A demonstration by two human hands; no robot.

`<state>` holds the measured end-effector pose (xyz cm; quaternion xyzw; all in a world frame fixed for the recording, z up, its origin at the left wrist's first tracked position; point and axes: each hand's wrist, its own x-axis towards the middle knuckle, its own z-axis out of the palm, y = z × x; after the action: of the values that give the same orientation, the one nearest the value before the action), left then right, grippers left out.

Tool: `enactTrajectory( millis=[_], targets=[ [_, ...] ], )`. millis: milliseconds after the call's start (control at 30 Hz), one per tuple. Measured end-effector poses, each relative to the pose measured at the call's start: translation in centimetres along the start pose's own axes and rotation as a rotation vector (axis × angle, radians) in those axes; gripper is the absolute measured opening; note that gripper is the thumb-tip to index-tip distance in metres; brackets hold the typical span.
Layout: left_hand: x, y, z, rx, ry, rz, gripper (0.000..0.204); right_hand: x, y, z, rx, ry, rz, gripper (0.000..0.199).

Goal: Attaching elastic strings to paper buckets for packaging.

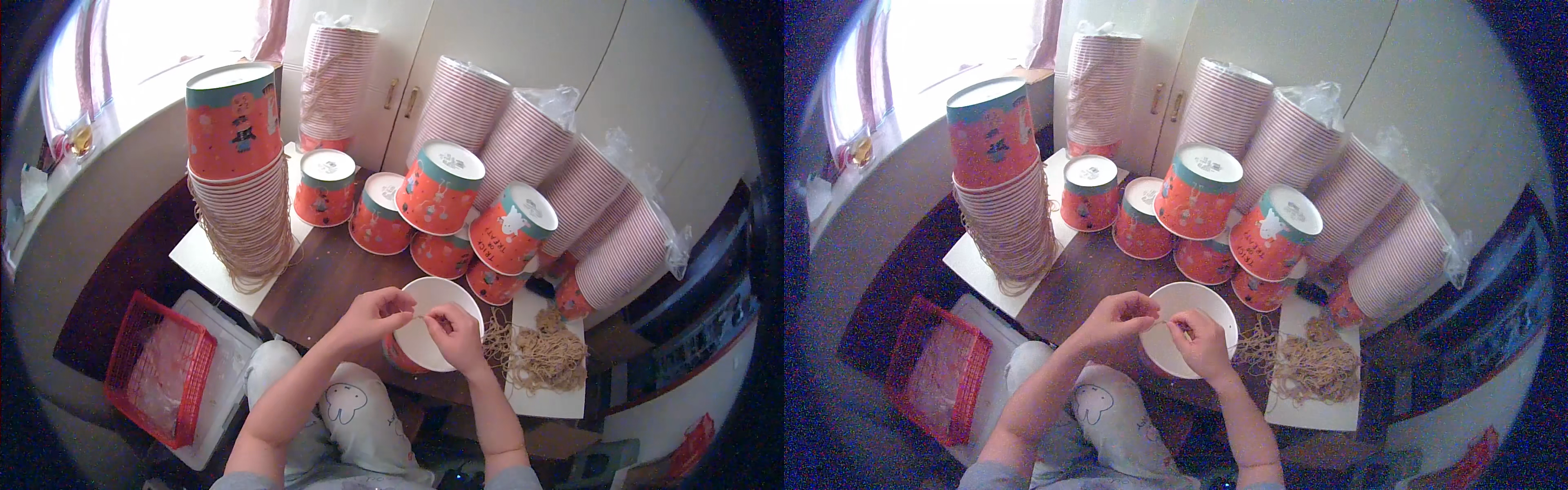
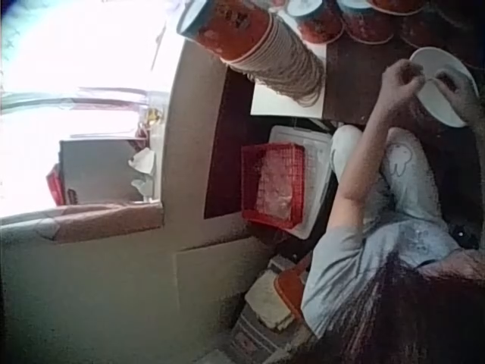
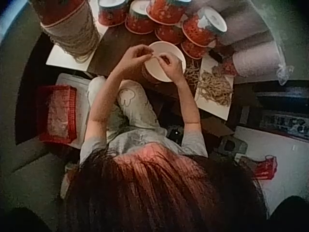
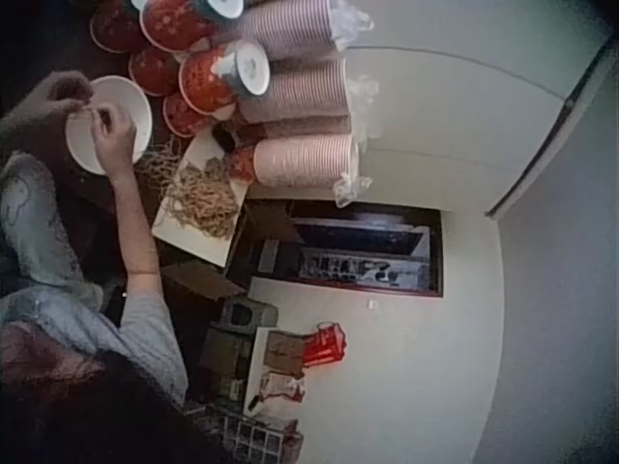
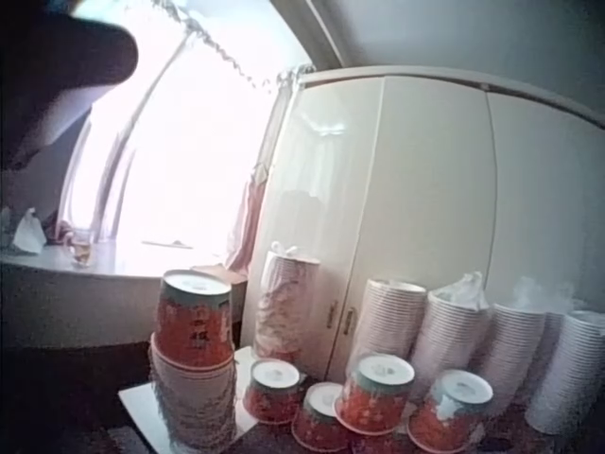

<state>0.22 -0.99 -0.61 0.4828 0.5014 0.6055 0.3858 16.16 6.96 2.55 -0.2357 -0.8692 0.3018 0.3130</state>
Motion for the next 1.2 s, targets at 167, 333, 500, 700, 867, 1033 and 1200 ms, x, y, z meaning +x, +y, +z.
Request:
enactTrajectory(
  millis=[167,333,500,700,867,1033,1200],
  targets=[
    [-0.4,0.8,0.1,0.074,-0.032,-0.018,0.021,-0.1,0.0,0.0,0.011,0.047,-0.07,0.007],
    [-0.6,1.3,0.2,0.192,-0.048,0.0,0.018,0.0,-0.3,0.2,-0.003,0.041,-0.086,0.007],
    [-0.6,1.6,0.1,0.194,-0.035,0.008,0.015,-0.1,0.0,0.5,-0.022,0.024,-0.094,0.007],
    [-0.6,1.2,0.3,0.163,-0.014,0.023,0.015,0.0,-0.1,0.7,0.022,0.056,-0.141,0.008],
    [-0.5,0.6,0.5,0.154,0.014,0.032,0.014,0.0,0.1,0.7,0.044,0.045,-0.136,0.007],
    [-0.4,0.5,0.8,0.194,0.039,0.042,0.014,-0.1,0.2,0.7,0.059,0.036,-0.107,0.007],
    [-0.4,0.7,0.9,0.222,0.045,0.098,0.015,-0.1,0.5,0.7,0.05,0.035,-0.099,0.007]
  ],
)
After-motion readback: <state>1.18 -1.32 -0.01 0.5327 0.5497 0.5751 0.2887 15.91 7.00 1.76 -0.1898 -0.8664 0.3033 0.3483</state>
